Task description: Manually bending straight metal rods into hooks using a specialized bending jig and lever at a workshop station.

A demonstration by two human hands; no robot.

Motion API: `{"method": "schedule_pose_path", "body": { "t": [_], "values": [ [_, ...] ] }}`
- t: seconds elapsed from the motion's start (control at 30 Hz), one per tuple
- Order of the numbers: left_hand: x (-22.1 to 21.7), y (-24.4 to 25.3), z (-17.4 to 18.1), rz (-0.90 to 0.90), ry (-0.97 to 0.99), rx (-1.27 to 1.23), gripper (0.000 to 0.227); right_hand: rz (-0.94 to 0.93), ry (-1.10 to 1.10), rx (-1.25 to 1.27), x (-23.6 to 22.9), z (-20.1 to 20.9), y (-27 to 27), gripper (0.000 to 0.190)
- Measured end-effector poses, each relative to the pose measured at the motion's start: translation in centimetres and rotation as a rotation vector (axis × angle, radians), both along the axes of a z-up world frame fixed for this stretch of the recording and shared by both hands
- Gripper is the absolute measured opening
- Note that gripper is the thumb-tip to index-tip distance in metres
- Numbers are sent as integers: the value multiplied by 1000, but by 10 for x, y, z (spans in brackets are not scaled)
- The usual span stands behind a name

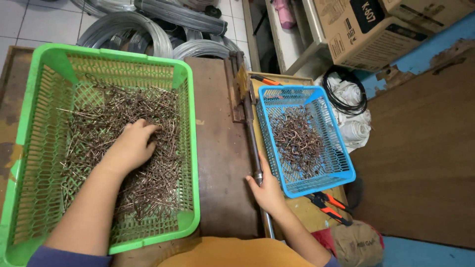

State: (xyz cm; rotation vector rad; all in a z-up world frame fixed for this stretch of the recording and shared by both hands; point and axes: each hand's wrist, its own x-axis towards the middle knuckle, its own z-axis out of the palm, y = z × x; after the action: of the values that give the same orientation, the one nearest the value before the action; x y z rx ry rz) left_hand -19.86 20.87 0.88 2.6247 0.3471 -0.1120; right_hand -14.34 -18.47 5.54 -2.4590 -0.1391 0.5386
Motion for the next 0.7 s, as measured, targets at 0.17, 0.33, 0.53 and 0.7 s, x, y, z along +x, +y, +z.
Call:
{"method": "schedule_pose_path", "body": {
  "t": [0.17,0.33,0.53,0.7],
  "values": [
    [-10,1,30,-1,-82,-111,38,-2,-8,10,2,-9,-3,90],
    [-7,9,24,29,-160,-156,35,-10,1,3,1,-5,-1,91],
    [-8,7,16,-1,-343,-296,30,-23,0,13,2,-7,0,91],
    [-1,15,-4,-57,-321,-221,24,-14,-9,10,3,-11,-2,91]
  ]
}}
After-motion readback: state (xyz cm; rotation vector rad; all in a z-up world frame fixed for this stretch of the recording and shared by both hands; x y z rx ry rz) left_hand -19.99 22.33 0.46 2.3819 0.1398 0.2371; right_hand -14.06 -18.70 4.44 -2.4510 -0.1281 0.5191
